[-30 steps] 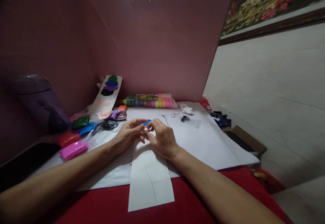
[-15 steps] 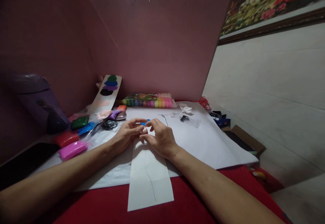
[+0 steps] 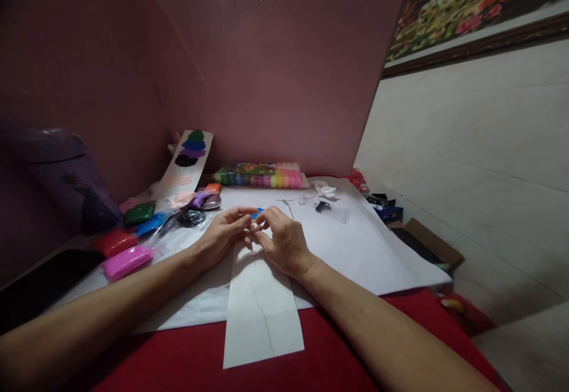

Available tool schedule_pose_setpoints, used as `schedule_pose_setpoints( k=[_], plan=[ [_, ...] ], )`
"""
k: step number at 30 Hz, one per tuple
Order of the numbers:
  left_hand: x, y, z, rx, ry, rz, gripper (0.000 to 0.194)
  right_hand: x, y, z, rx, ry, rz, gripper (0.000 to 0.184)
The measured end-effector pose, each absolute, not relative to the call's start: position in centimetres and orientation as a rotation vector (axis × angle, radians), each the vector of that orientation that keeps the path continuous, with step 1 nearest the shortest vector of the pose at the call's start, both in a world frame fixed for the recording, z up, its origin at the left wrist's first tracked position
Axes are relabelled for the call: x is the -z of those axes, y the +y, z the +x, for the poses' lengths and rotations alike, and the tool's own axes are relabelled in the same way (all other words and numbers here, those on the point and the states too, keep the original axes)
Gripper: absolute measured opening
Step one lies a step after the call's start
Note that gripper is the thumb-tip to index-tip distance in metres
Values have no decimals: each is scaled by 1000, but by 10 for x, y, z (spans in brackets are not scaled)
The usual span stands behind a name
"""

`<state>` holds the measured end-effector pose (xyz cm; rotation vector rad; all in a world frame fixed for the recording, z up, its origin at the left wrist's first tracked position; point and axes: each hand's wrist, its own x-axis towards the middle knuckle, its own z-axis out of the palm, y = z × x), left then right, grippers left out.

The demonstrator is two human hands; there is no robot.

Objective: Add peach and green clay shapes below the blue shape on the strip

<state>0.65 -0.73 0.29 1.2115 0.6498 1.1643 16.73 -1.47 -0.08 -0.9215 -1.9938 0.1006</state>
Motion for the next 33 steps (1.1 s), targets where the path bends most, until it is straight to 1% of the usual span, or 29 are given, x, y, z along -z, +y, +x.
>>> schedule_pose_setpoints(
  k=[5, 11, 15, 17, 21, 26, 31, 33],
  plan=[
    [-3, -8, 6, -1135, 635, 1214, 42, 0, -14, 167, -97, -1995, -935, 16],
    [-2, -8, 6, -1151, 646, 1209, 42, 1, -14, 167, -102, -1987, -915, 10],
    [-3, -7, 6, -1132, 643, 1210, 44, 2, -14, 168, -109, -1996, -918, 17],
    [-3, -7, 6, -1135, 644, 1195, 42, 1, -15, 168, -118, -2002, -913, 17],
    [-3, -8, 7, -1161, 662, 1169, 37, -1, -16, 168, -101, -1987, -924, 9],
    [-5, -8, 5, -1155, 661, 1086, 31, 0, -15, 168, -33, -1909, -997, 11],
    [-7, -7, 2, -1164, 654, 1059, 16, 3, -10, 169, -22, -1885, -963, 10],
    [-8, -7, 2, -1163, 658, 1062, 13, 4, -9, 169, -52, -1892, -921, 11]
  ],
)
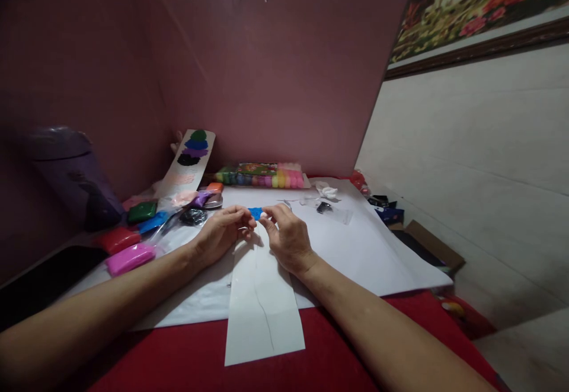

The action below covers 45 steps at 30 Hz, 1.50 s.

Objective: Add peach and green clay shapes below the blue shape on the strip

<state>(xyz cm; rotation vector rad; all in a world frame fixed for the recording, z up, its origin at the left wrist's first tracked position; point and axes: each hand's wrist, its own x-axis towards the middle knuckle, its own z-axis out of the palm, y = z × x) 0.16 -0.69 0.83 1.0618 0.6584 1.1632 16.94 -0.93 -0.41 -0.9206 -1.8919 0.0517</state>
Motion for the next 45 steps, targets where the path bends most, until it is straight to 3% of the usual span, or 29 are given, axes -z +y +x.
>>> schedule_pose_setpoints(
  k=[4, 16, 23, 29, 45],
  plan=[
    [-9, -7, 2, -1155, 654, 1079, 14, 4, -10, 169, -127, -1905, -857, 16],
    [-6, -8, 2, -1149, 684, 1137, 19, 4, -11, 168, -188, -1902, -849, 5],
    [-7, -9, 4, -1154, 699, 1161, 20, 4, -12, 168, -237, -1893, -839, 15],
    [-4, -8, 5, -1156, 676, 1188, 24, 3, -13, 167, -247, -1850, -816, 5],
    [-2, -7, 4, -1096, 671, 1218, 23, 1, -17, 167, -186, -1924, -742, 2]
  ],
)
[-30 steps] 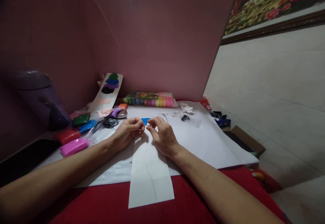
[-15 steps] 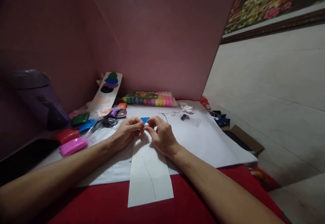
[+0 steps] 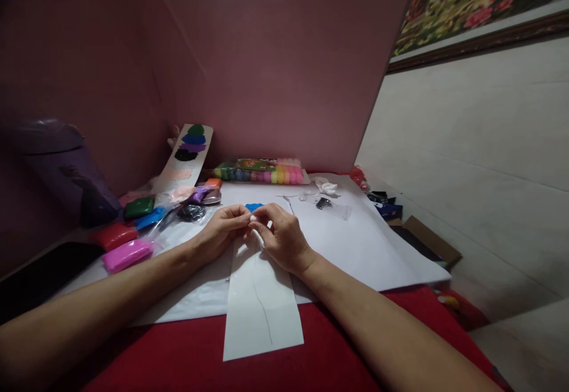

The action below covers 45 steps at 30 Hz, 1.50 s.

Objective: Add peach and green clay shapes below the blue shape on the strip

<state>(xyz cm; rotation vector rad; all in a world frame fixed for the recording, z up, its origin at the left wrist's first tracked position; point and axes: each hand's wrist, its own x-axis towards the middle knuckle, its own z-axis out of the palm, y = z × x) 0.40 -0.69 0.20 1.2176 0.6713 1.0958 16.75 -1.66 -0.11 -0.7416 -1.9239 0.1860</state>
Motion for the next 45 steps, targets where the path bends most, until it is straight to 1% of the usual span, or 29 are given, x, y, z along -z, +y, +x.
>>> schedule_pose_setpoints(
  k=[8, 22, 33, 36, 41, 45],
  plan=[
    [-5, -8, 3, -1072, 617, 1215, 24, -1, -18, 168, -209, -1837, -744, 4],
    [-4, -6, 2, -1042, 612, 1261, 28, -3, -20, 168, -221, -1847, -736, 5],
    [-7, -8, 3, -1055, 609, 1262, 27, -4, -19, 168, -194, -1835, -709, 5],
    [-6, -7, 2, -1071, 602, 1249, 28, -3, -18, 168, -175, -1847, -712, 2],
    [-1, -5, 4, -1051, 641, 1300, 32, 0, -14, 167, -196, -1857, -754, 17],
    [-1, -6, 5, -1061, 680, 1337, 29, 1, -14, 167, -184, -1869, -752, 19]
  ],
)
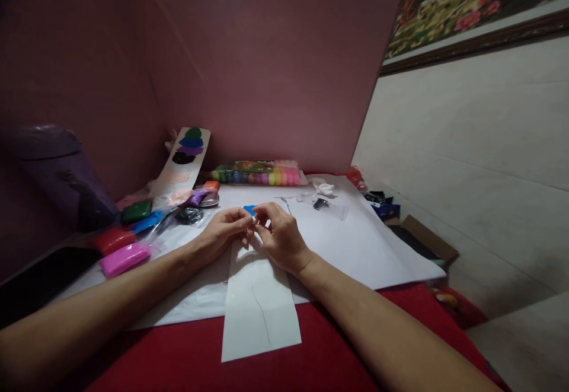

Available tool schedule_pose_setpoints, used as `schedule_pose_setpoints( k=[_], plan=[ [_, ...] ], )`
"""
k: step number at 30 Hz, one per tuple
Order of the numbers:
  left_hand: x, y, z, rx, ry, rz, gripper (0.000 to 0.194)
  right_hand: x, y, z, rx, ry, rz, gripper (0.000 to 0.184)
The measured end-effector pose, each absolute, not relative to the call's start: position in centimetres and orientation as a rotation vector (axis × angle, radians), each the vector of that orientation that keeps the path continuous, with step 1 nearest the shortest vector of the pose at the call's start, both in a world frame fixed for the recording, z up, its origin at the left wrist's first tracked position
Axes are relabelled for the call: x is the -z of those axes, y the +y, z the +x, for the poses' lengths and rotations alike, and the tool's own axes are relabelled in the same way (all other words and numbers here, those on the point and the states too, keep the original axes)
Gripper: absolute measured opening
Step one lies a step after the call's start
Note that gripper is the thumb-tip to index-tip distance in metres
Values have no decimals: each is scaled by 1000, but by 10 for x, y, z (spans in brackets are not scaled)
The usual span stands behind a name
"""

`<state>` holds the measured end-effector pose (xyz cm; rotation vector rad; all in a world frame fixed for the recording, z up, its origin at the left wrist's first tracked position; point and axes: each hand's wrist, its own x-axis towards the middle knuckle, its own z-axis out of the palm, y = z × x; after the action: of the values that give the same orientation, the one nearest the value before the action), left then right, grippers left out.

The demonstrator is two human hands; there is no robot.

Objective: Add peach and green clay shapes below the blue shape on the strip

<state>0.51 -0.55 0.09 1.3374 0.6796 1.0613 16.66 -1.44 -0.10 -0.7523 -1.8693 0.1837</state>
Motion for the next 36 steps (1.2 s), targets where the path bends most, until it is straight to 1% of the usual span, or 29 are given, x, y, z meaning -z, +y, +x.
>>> schedule_pose_setpoints(
  k=[5, 9, 12, 15, 18, 22, 25, 31, 36],
  plan=[
    [-4, -8, 5, -1080, 683, 1271, 25, 0, -14, 167, -192, -1896, -784, 20],
    [-4, -8, 6, -1108, 687, 1273, 27, -1, -13, 167, -159, -1917, -806, 7],
    [-4, -7, 7, -1206, 713, 1221, 30, -2, -13, 168, -156, -1859, -812, 3],
    [-2, -5, 7, -1295, 766, 1203, 30, -2, -12, 169, -177, -1824, -836, 4],
    [0, -2, 5, -1423, 846, 1184, 30, 1, -9, 169, -232, -1805, -886, 9],
    [2, 1, 3, -1528, 913, 1175, 31, 4, -5, 168, -397, -1708, -937, 17],
    [0, 0, 3, -1511, 940, 1230, 31, 3, -5, 168, -451, -1681, -924, 18],
    [-3, -6, 9, -1325, 955, 1468, 30, 1, -9, 167, -328, -1820, -875, 21],
    [-2, -7, 10, -1243, 856, 1478, 30, 3, -10, 168, -253, -1911, -840, 22]
  ],
)
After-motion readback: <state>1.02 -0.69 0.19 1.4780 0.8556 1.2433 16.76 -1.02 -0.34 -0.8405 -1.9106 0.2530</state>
